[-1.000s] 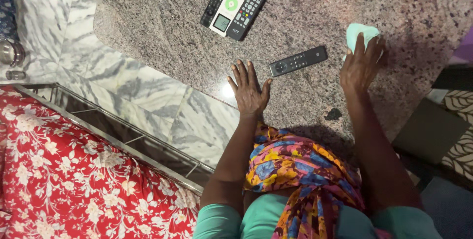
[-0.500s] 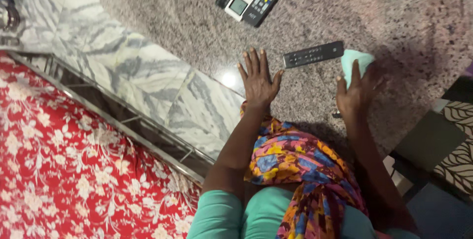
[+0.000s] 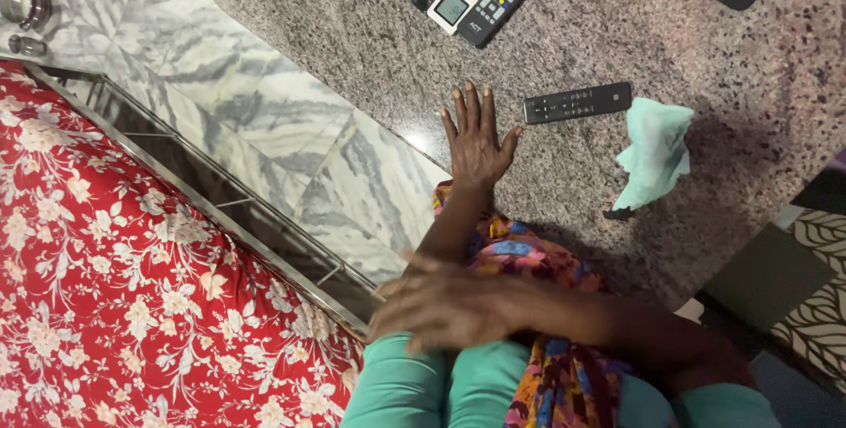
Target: The person wipes a granite table surface with a light blue cloth. They move a power adapter, mousepad, computer mouse, and remote controls aside to clean underneath, then wipe the items themselves before returning them to the table.
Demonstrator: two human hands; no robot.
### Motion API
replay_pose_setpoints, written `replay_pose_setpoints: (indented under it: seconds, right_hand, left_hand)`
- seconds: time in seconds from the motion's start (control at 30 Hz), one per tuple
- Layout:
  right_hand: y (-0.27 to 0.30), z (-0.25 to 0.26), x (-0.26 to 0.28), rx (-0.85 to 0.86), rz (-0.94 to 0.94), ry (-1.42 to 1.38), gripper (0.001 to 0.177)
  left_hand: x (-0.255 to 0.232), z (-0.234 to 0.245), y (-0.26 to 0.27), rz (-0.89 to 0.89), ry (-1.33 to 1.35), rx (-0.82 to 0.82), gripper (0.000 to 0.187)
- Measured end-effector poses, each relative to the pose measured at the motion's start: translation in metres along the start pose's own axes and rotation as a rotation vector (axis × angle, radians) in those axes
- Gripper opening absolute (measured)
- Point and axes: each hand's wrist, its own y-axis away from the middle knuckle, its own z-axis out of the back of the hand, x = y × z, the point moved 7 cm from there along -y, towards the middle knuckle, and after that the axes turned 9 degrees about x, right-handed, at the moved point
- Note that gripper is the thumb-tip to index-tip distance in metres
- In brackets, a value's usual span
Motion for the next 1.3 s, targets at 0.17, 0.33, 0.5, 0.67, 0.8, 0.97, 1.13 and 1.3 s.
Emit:
replay_pose_setpoints:
  seconds: [0.17,0.33,0.5,0.67,0.8,0.97,1.13,1.3]
  right_hand:
    - [0.067,0.05,-0.108,-0.049,-0.742,0.503,0.026]
    - [0.171,0.094,-0.157,-0.574,-0.8,0.634,0.037]
    - [0.217,0.121,-0.196,-0.591,-0.986,0.871,0.064]
    - [0.23,0.129,-0.21,-0.553,-1.039,0.946,0.055]
    - [0.242,0.14,-0.211,-0.659,-1.033,0.823,0.056]
    - [0.262,0.159,-0.232,-0.769,-1.081,0.742,0.061]
    - [0.283,0.196,-0.257,-0.849,-1.181,0.816,0.057]
    - [0.298,0.239,-0.269,-0.909,-1.158,0.944,0.056]
  left_hand:
    - [0.001,-0.001,-0.005,-0.004,-0.027,0.014,0.087]
    - [0.0,0.001,-0.001,0.007,-0.012,0.014,0.087]
    - [-0.001,0.003,-0.002,-0.017,0.004,-0.019,0.087]
    - [-0.001,0.003,-0.001,-0.019,0.006,-0.032,0.086]
    - [-0.002,0.005,-0.002,-0.027,0.003,-0.027,0.086]
    - [-0.004,0.008,-0.002,-0.021,0.032,-0.016,0.085]
    - [-0.004,0.009,-0.004,-0.013,0.002,0.041,0.084]
    - [-0.006,0.012,-0.004,-0.011,0.018,0.031,0.084]
